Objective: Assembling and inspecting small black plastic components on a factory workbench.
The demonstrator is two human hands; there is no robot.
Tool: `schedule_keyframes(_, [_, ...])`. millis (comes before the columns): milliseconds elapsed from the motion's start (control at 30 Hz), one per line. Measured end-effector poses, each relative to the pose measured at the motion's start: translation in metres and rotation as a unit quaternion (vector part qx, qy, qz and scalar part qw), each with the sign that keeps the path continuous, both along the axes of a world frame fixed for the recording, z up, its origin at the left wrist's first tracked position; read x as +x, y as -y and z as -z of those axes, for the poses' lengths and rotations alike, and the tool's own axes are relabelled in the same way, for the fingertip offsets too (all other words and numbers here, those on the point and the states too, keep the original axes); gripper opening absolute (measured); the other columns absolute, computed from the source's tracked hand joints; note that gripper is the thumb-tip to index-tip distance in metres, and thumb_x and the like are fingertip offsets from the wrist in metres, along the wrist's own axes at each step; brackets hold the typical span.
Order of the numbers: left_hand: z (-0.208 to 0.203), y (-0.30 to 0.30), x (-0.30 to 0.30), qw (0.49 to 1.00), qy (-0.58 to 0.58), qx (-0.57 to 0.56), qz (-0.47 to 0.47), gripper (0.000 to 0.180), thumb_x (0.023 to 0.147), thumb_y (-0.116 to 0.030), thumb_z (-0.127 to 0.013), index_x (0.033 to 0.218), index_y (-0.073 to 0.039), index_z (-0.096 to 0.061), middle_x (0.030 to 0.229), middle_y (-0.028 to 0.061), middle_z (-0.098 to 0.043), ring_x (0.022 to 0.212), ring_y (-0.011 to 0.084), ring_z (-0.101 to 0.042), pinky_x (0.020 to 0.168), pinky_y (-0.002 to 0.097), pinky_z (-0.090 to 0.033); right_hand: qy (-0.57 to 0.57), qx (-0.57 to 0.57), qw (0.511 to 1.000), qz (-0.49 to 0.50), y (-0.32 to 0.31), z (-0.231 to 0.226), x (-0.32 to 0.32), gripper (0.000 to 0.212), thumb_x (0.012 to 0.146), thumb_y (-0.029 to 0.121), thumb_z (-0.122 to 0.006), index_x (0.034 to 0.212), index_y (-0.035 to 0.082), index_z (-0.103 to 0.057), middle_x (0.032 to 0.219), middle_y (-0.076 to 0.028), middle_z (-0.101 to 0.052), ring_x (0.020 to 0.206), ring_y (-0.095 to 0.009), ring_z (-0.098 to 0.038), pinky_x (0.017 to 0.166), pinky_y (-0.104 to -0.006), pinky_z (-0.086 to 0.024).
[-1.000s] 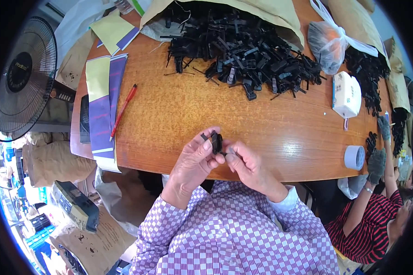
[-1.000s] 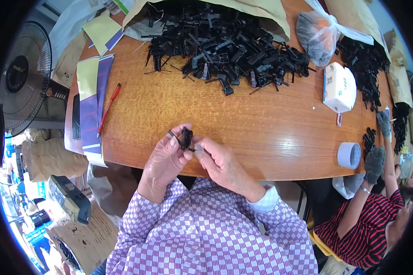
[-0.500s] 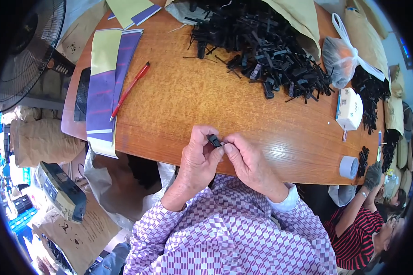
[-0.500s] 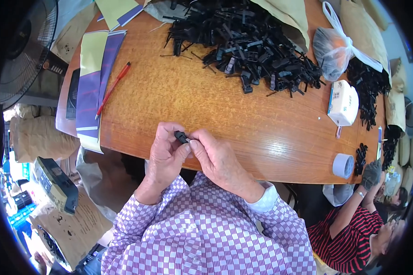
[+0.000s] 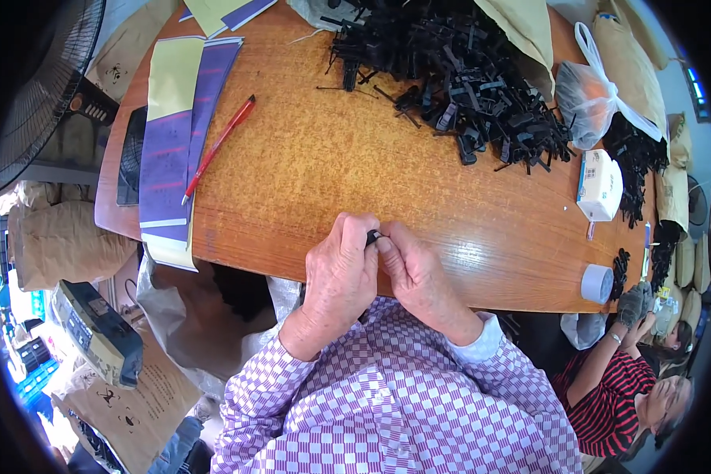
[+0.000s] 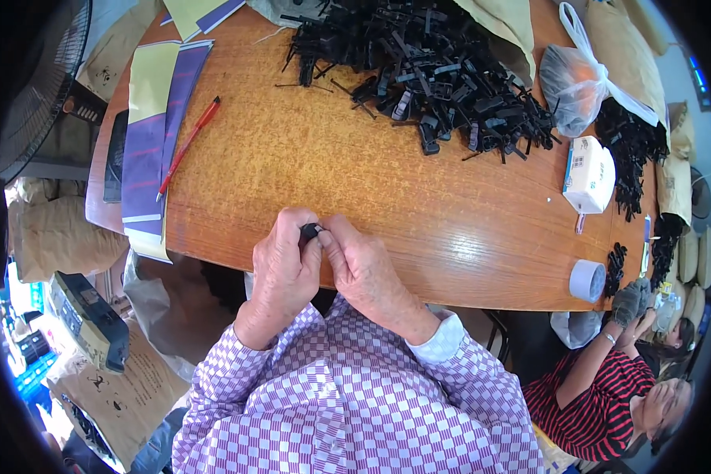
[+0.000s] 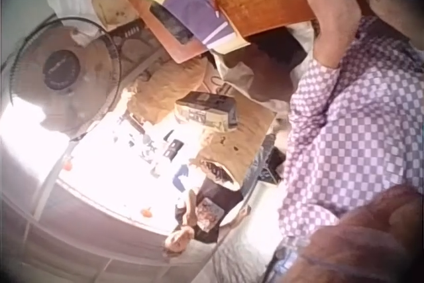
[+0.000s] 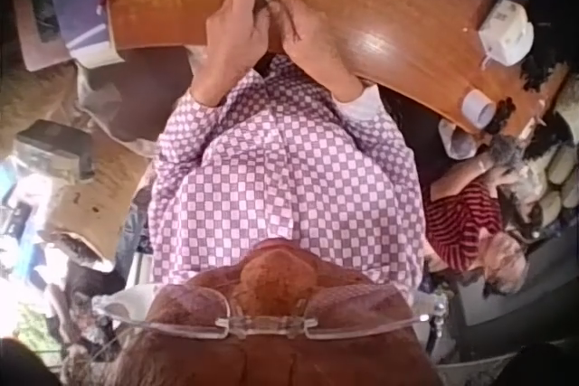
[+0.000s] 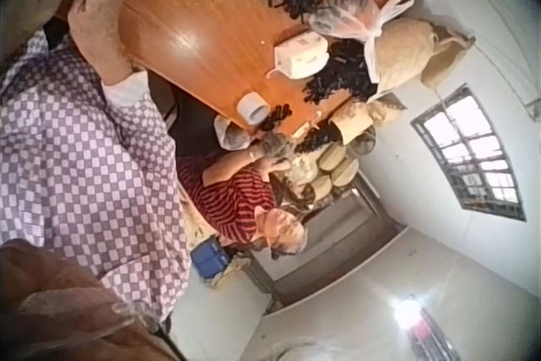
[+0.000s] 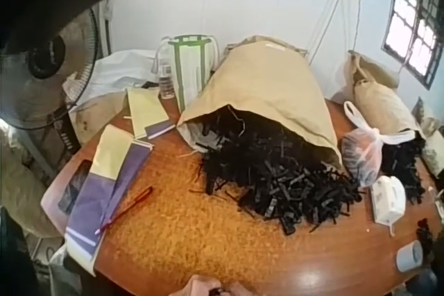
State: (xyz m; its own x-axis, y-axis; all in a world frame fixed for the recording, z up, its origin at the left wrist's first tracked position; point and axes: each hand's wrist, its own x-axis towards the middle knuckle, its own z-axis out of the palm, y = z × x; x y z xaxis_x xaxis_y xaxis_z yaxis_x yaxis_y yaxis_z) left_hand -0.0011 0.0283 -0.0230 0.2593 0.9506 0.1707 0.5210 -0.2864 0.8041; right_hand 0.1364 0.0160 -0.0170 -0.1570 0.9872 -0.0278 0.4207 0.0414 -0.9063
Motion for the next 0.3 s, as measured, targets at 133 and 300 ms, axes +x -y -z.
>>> schedule_keyframes(133, [0.001,-0.005,0.006,0.971,0.223,-0.086,-0.007,0.028,0.084,0.004,-0.055,0.107,-0.005,-0.043,0.092,0.0126,-0.056,0.068,0.0231,-0.058,0.057,0.0303,-0.046,-0.079,-0.038,0.995,0.039,-0.003,-0.006,0.011,0.017,0.097,0.016,-0.048,0.103,0.001,-0.053,0.071,-0.005,-0.053,0.059,-0.01,-0.048,0.053,-0.0236,-0.039])
schedule_keyframes(300, [-0.017,-0.015,-0.004,0.709,0.566,-0.42,0.033,0.027,0.092,-0.003,-0.049,0.115,-0.015,-0.041,0.1,0.0084,-0.057,0.074,0.0118,-0.054,0.065,0.0222,-0.045,-0.296,-0.22,0.929,0.002,-0.001,0.007,0.042,0.037,0.097,0.02,-0.05,0.13,0.008,-0.039,0.083,-0.004,-0.058,0.056,-0.006,-0.046,0.05,-0.0188,-0.039])
